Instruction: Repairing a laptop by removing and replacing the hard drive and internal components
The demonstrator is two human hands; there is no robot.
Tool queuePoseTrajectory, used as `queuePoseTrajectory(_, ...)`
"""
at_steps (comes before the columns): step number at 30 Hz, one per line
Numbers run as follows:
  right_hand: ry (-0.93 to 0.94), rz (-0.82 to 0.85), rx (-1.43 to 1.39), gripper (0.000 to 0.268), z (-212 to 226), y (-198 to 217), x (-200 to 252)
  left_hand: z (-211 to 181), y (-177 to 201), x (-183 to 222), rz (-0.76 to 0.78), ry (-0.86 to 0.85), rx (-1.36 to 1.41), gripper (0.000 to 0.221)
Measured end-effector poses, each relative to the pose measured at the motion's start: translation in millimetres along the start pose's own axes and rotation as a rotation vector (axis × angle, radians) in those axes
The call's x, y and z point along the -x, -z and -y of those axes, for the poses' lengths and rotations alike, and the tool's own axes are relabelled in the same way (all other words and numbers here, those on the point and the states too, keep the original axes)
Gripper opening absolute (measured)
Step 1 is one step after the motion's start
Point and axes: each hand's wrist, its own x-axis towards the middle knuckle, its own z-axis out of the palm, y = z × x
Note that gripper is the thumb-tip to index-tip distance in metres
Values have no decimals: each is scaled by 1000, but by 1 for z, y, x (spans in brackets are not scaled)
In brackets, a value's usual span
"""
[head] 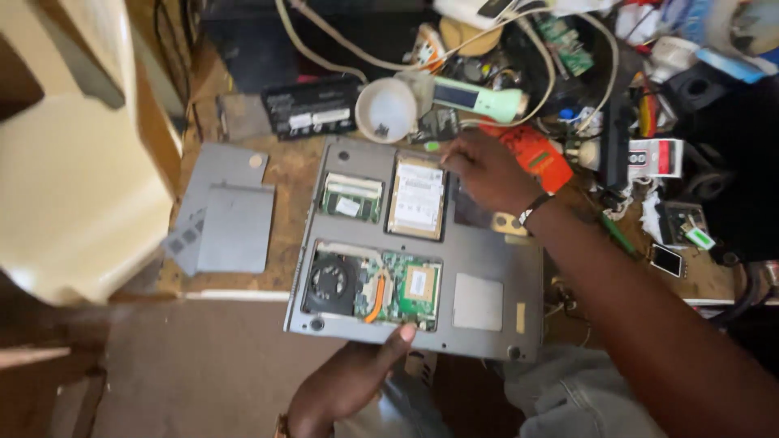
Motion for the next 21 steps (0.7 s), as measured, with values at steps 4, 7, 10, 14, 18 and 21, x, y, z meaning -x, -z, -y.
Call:
queuePoseTrajectory(4, -368, 88, -46, 25, 30, 16, 4, 2, 1, -3, 27, -50, 38, 76)
queuePoseTrajectory(7, -357, 103, -41, 25, 25, 14, 4, 1, 1, -3, 55, 57, 57, 78)
queuePoseTrajectory(10, -217, 64, 1, 31, 17, 12, 7, 6, 1, -5, 42, 4, 30, 75)
queuePoseTrajectory(14, 44, 79, 136, 42, 10, 17, 10, 9, 6, -4, 68, -123, -78, 78)
queuePoseTrajectory(18, 106, 94, 235, 41, -9, 20, 25, 11, -14, 2, 24, -153, -185, 58)
queuePoseTrajectory(21, 101, 38, 202, 42, -13, 24, 30, 24, -59, -19, -102, -223, 216, 53)
